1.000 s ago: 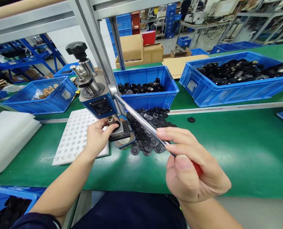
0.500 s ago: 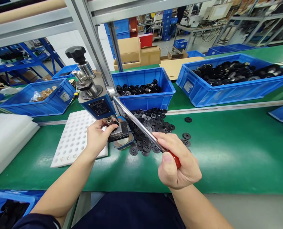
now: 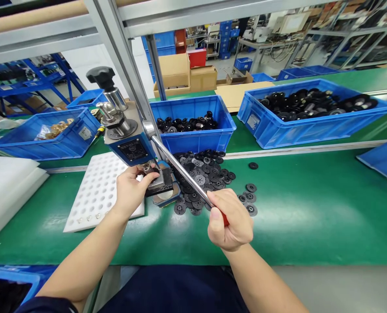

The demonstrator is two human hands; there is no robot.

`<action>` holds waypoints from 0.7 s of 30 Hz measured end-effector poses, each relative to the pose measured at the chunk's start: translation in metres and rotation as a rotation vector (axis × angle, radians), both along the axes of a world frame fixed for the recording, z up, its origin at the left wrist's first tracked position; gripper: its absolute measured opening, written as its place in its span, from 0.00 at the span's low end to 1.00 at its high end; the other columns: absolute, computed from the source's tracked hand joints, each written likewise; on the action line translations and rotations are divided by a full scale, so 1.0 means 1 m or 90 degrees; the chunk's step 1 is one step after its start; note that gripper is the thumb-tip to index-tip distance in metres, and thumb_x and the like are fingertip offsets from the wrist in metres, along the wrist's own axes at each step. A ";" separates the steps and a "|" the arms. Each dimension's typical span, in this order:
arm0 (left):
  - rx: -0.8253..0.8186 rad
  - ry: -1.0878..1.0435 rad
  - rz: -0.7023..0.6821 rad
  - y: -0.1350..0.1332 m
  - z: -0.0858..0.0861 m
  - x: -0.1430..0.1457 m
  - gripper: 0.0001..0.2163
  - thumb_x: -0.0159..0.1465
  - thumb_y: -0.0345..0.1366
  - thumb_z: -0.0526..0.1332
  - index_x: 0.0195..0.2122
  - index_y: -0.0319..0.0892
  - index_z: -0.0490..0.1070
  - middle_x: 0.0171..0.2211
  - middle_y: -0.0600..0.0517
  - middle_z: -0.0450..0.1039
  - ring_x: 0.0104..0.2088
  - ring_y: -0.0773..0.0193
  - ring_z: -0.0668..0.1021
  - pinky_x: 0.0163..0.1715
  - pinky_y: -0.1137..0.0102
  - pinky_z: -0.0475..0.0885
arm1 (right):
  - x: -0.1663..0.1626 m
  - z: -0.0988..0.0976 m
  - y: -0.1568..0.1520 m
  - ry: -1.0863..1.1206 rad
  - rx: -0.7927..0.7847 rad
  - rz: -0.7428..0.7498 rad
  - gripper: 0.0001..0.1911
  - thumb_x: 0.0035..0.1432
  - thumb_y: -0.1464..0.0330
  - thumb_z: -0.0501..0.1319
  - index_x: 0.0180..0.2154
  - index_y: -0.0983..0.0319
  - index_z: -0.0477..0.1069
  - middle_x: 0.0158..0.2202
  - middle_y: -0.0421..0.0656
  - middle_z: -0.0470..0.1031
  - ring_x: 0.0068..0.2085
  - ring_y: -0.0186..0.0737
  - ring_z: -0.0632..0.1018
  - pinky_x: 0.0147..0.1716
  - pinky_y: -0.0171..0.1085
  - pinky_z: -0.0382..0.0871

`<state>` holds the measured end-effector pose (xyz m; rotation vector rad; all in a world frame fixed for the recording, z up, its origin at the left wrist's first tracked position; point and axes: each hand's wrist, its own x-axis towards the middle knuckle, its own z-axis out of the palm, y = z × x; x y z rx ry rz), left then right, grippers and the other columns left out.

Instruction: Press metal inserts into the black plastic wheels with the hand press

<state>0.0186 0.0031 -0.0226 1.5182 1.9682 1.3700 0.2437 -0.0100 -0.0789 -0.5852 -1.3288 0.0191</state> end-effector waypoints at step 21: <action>0.087 -0.003 0.012 -0.012 -0.006 -0.010 0.12 0.53 0.44 0.70 0.26 0.43 0.70 0.26 0.55 0.66 0.32 0.63 0.70 0.35 0.69 0.67 | 0.010 0.064 -0.025 0.084 -0.139 0.051 0.13 0.62 0.64 0.60 0.46 0.59 0.77 0.29 0.41 0.73 0.24 0.35 0.73 0.18 0.34 0.66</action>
